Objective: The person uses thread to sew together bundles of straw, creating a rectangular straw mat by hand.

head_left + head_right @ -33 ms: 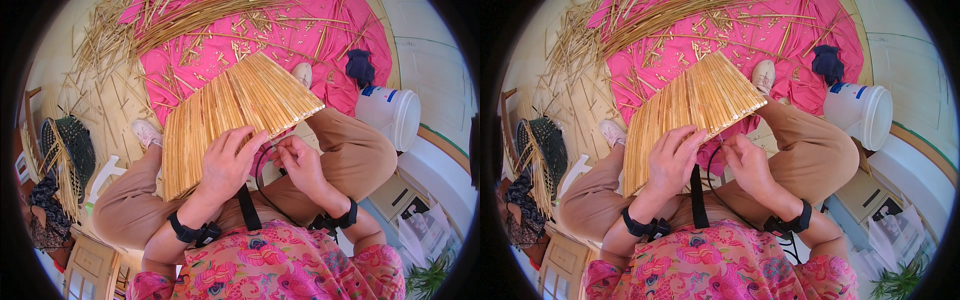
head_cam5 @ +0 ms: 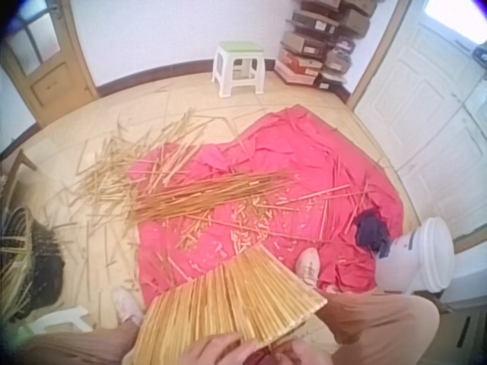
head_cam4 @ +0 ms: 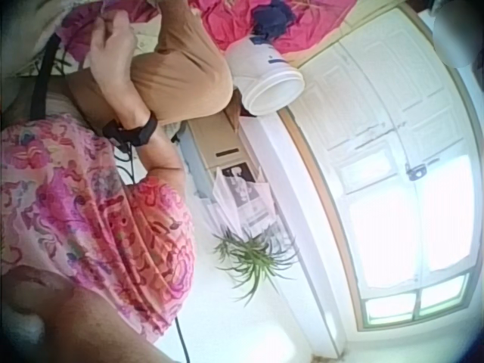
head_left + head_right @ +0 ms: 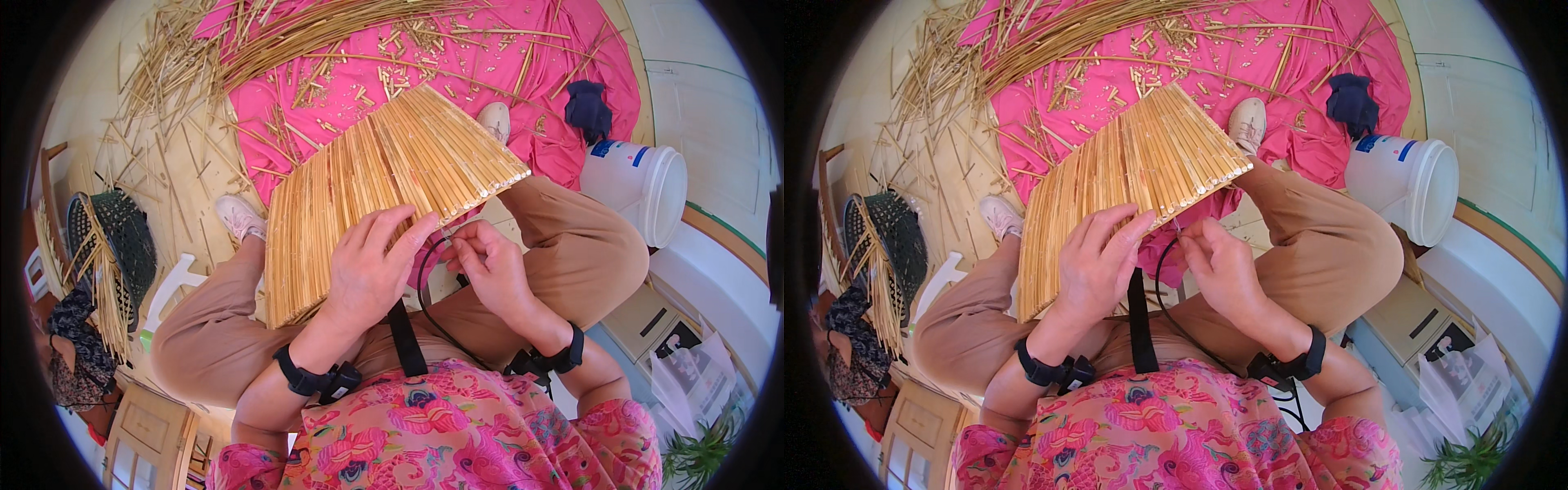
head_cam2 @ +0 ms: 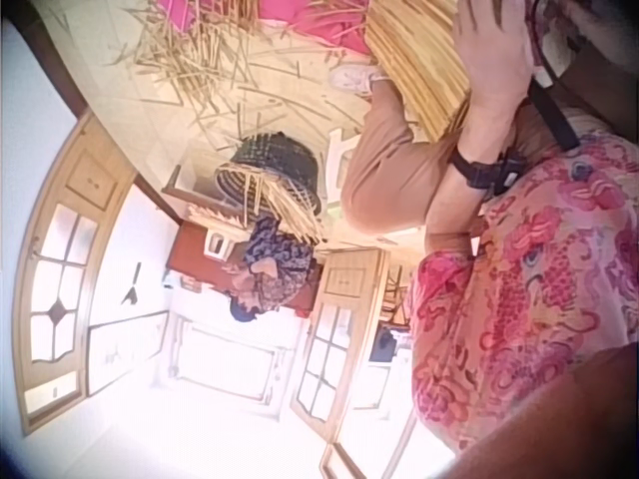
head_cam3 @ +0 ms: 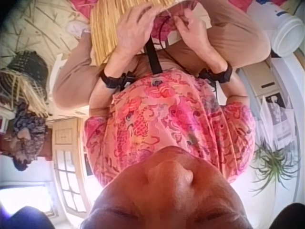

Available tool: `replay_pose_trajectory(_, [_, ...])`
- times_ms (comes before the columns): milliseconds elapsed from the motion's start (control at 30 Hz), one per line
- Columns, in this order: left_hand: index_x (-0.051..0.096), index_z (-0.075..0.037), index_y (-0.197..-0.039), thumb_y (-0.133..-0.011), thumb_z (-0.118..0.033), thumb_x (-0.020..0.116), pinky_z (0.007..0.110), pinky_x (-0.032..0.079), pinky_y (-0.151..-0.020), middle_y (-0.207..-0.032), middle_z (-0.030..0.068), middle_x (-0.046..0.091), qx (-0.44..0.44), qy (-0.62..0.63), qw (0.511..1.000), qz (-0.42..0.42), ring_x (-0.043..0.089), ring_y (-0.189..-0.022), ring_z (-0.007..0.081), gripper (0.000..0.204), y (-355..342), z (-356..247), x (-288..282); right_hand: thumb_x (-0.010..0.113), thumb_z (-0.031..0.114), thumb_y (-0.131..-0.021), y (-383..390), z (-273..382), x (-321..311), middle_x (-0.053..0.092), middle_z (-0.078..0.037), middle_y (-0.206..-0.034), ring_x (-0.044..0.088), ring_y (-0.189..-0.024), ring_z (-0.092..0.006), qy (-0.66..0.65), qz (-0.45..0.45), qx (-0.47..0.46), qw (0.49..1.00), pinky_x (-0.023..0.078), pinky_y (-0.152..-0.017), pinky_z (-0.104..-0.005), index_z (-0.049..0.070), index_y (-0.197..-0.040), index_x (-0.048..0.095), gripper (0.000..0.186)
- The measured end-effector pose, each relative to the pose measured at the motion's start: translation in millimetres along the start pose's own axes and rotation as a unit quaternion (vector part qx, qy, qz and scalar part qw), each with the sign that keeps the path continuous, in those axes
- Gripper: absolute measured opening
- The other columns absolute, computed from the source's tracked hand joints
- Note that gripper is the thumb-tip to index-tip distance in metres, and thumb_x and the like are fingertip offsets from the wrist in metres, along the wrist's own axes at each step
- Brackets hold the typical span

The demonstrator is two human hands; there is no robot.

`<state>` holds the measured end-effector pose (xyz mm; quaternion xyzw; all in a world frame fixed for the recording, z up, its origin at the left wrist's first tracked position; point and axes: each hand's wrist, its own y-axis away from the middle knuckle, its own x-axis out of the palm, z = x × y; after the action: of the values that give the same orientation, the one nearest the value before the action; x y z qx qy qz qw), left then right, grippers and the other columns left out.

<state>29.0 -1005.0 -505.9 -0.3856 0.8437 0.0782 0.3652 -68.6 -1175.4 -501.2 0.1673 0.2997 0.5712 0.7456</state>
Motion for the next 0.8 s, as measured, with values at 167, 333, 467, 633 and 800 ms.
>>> replay_pose_trajectory(167, [0.064,-0.013,-0.117,-0.07,0.001,0.066,0.038,0.052,-0.073,-0.106,0.0114,0.06,0.01,-0.003,1.0,-0.005,0.061,-0.088,0.0299,0.049,2.0,1.4,-1.7,0.055,0.004,-0.093,1.2,7.5,0.0,0.067,-0.011,-0.075,0.065,-0.069,-0.0116,-0.012,0.005,0.013,1.0,0.051,-0.063,-0.0264,-0.003,-0.094,0.055,0.008])
replay_pose_trajectory(333, [0.062,-0.017,-0.119,-0.074,-0.009,0.061,0.037,0.052,-0.075,-0.109,0.009,0.058,0.014,-0.029,0.999,-0.002,0.061,-0.095,0.0276,0.046,5.5,2.1,1.3,0.054,0.003,-0.093,3.0,3.3,1.3,0.066,-0.008,-0.075,0.064,-0.07,-0.0099,-0.016,-0.003,-0.021,1.0,0.05,-0.064,-0.0256,-0.003,-0.093,0.057,0.007])
replay_pose_trajectory(467, [0.061,-0.017,-0.12,-0.074,-0.01,0.061,0.037,0.052,-0.075,-0.109,0.0088,0.058,0.025,-0.047,0.999,0.002,0.061,-0.095,0.0274,0.047,5.3,2.3,1.5,0.054,0.002,-0.092,3.3,-1.1,1.6,0.065,-0.008,-0.074,0.063,-0.07,-0.0093,0.004,-0.001,-0.063,0.998,0.05,-0.064,-0.0254,-0.002,-0.093,0.059,0.006])
replay_pose_trajectory(633, [0.061,-0.017,-0.12,-0.074,-0.01,0.061,0.037,0.052,-0.075,-0.109,0.0089,0.058,0.025,-0.045,0.999,0.005,0.061,-0.095,0.0275,0.047,5.6,3.1,1.0,0.055,0.001,-0.091,3.8,-0.8,1.0,0.063,-0.009,-0.072,0.063,-0.066,-0.0121,0.029,-0.007,-0.085,0.996,0.05,-0.063,-0.0261,-0.001,-0.093,0.059,0.005])
replay_pose_trajectory(800, [0.064,-0.012,-0.115,-0.068,0.0,0.066,0.038,0.053,-0.073,-0.106,0.0115,0.06,0.021,-0.024,0.999,-0.004,0.062,-0.09,0.0304,0.049,2.3,0.3,-1.0,0.055,0.0,-0.091,4.5,-1.6,1.8,0.062,-0.009,-0.07,0.063,-0.064,-0.0139,0.031,-0.011,-0.093,0.995,0.05,-0.06,-0.0268,-0.001,-0.092,0.059,0.004])
